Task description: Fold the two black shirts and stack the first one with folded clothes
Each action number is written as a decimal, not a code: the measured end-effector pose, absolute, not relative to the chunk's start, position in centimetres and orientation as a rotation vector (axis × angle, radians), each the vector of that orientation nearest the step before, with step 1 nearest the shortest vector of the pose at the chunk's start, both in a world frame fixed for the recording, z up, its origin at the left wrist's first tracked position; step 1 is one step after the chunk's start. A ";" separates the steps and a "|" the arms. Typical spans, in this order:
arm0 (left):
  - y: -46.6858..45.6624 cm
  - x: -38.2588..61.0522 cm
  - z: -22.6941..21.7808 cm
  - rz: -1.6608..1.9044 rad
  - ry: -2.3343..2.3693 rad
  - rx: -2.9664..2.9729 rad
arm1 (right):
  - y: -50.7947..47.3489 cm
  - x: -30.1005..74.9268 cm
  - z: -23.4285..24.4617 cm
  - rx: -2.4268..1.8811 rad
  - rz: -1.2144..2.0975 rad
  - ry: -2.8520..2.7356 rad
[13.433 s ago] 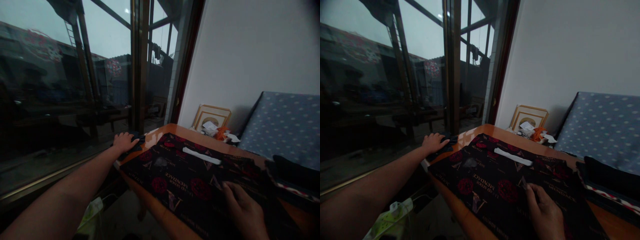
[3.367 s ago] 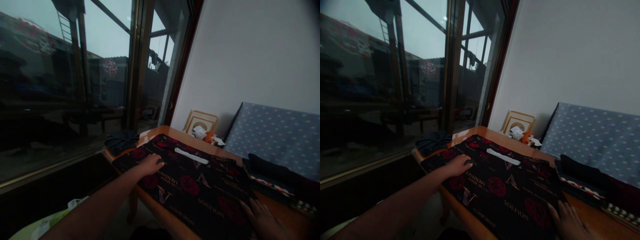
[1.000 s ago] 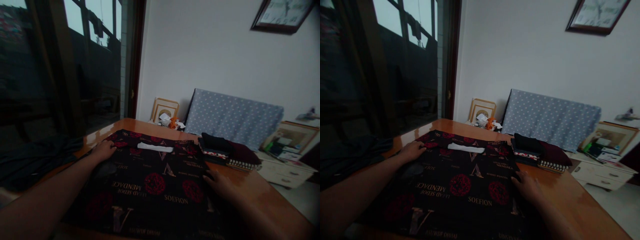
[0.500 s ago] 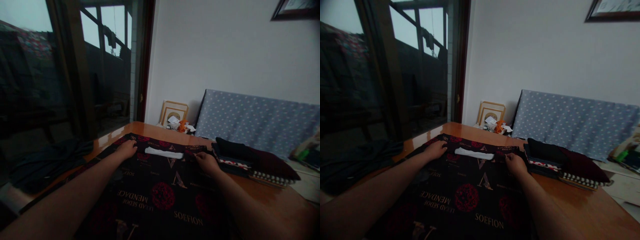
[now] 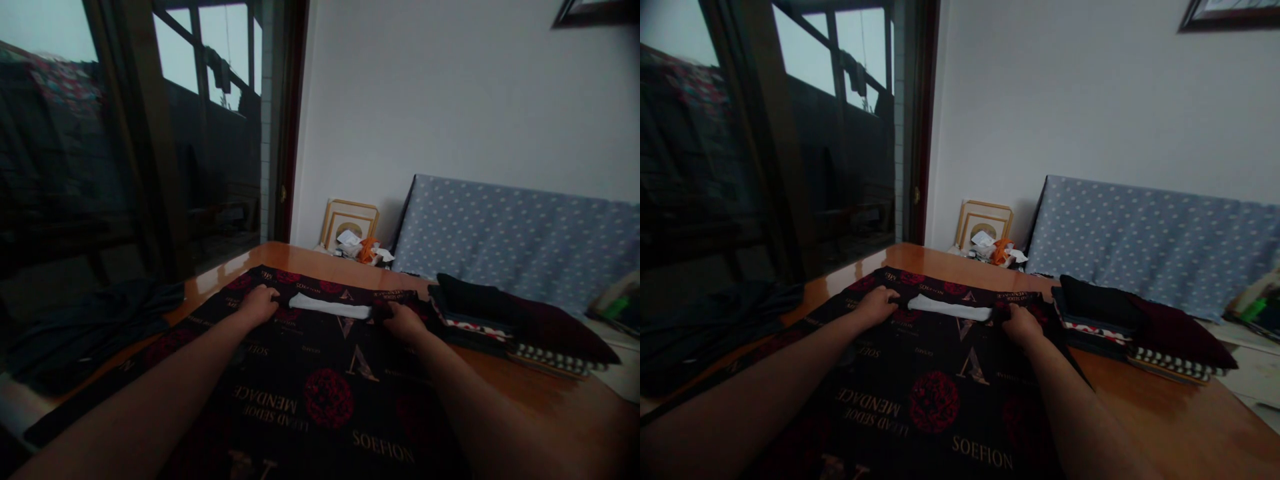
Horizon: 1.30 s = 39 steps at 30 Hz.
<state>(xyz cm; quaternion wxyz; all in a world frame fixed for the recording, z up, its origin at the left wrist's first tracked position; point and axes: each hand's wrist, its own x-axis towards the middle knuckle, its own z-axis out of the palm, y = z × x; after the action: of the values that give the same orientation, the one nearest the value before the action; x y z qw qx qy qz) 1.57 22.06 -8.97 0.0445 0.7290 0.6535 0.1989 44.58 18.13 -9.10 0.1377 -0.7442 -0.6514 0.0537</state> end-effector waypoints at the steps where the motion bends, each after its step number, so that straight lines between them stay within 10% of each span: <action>1: 21.9 1.6 -9.0 0.619 1.990 2.220 | 17.9 44.4 -9.0 -2.153 0.157 -1.891; 22: 10.9 -0.6 -3.5 1.138 1.702 2.368 | 3.7 41.8 -4.8 -1.879 0.021 -1.791; 39: -6.0 -3.7 -7.7 1.134 1.653 2.295 | -13.4 39.6 -6.4 -1.862 -0.021 -1.784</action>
<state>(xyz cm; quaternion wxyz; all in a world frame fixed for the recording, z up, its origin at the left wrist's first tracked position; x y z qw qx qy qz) -3.69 -5.98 -7.71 0.0473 0.7522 0.5420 0.3717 39.60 -13.37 -6.38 0.2778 -0.6936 -0.6646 -0.0080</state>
